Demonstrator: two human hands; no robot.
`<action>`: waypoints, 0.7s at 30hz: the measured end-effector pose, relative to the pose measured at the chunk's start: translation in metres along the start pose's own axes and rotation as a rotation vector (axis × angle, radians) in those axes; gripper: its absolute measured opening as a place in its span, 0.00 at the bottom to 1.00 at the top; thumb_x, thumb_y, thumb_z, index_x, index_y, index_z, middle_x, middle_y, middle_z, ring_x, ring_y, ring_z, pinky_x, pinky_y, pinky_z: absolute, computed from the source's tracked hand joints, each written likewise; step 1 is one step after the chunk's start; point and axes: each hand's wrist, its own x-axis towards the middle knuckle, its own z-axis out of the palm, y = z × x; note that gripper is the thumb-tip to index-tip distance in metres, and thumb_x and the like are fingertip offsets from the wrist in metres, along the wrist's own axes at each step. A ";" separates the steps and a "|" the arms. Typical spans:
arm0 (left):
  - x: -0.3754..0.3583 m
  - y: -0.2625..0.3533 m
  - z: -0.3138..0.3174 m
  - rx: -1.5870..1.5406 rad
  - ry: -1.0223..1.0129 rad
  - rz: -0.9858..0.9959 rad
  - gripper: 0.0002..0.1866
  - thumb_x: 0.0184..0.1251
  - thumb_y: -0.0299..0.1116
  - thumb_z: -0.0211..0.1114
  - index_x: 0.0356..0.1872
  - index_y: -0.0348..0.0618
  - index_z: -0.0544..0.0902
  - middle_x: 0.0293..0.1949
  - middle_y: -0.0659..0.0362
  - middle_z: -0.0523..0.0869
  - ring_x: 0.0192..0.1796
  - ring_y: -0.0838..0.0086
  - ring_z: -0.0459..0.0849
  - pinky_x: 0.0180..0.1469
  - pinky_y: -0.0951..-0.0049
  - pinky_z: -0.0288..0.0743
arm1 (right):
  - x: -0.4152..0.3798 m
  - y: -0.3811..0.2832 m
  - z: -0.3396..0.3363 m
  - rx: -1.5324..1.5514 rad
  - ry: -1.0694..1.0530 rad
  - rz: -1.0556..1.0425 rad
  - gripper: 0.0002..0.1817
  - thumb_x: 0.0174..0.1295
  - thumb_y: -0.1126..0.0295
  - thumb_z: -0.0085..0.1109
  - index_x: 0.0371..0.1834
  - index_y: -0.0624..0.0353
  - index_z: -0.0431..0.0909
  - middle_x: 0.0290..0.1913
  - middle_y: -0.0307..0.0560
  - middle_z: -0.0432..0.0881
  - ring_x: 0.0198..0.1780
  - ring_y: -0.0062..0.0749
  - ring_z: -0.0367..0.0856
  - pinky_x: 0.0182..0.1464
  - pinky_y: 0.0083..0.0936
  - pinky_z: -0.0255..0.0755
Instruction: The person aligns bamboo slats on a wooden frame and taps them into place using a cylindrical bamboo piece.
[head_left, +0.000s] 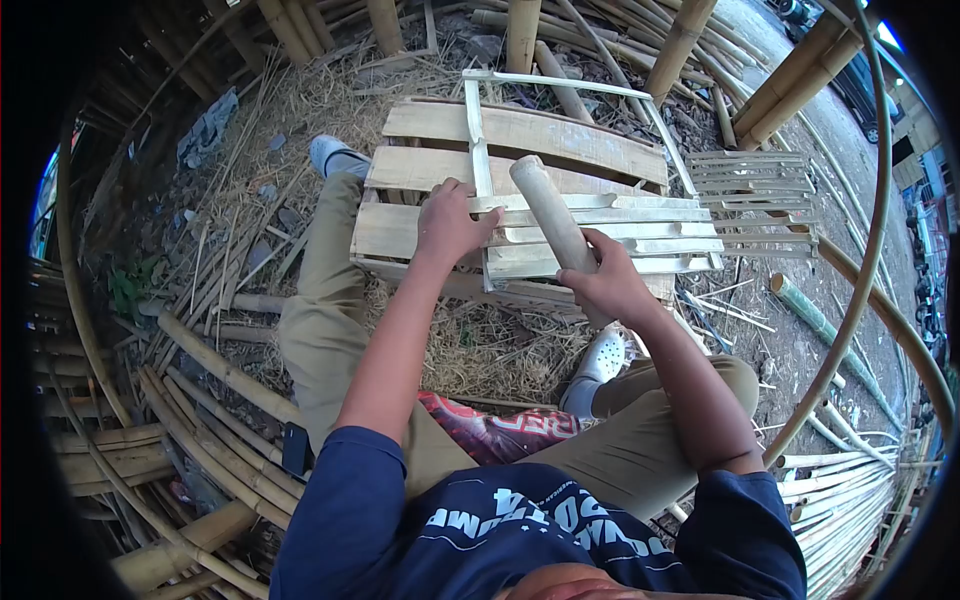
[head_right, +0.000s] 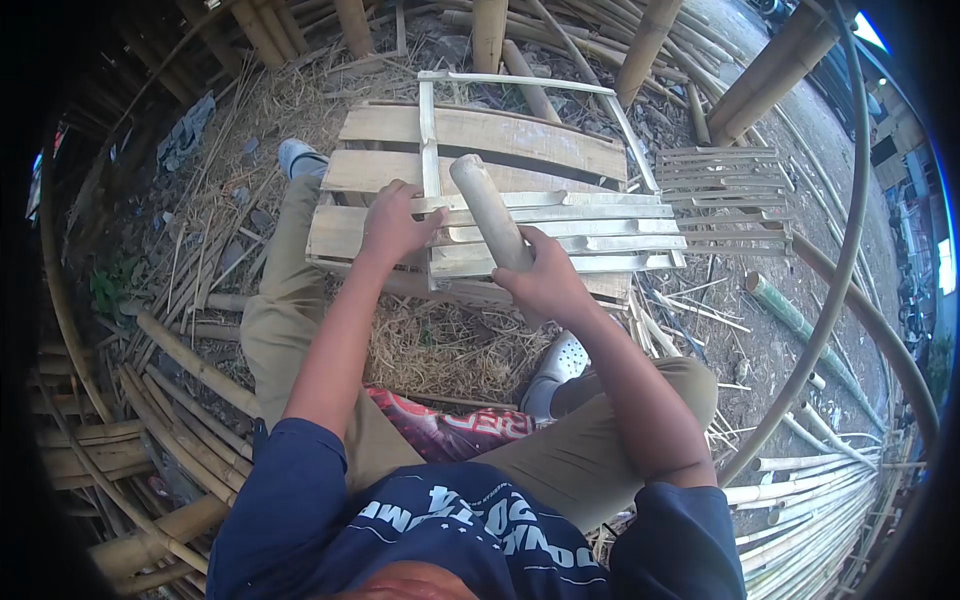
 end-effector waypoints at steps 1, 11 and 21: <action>0.005 0.003 -0.001 0.074 -0.016 -0.016 0.33 0.66 0.56 0.79 0.57 0.34 0.89 0.61 0.45 0.90 0.68 0.51 0.87 0.70 0.54 0.81 | 0.003 0.008 0.003 -0.022 0.039 -0.039 0.48 0.59 0.62 0.75 0.80 0.78 0.67 0.57 0.71 0.88 0.47 0.46 0.94 0.54 0.39 0.87; 0.034 -0.001 -0.002 0.310 -0.253 -0.126 0.41 0.66 0.76 0.67 0.48 0.40 0.95 0.48 0.47 0.95 0.55 0.51 0.94 0.58 0.54 0.87 | -0.002 0.010 -0.009 0.025 0.080 0.018 0.44 0.59 0.62 0.72 0.75 0.81 0.72 0.53 0.71 0.90 0.50 0.50 0.94 0.55 0.40 0.87; 0.014 -0.028 0.027 0.131 0.097 0.022 0.35 0.64 0.71 0.73 0.46 0.45 0.96 0.41 0.53 0.95 0.45 0.55 0.94 0.48 0.51 0.85 | 0.001 0.006 -0.009 -0.004 0.119 -0.019 0.42 0.62 0.63 0.75 0.76 0.78 0.72 0.53 0.65 0.89 0.43 0.42 0.93 0.49 0.39 0.87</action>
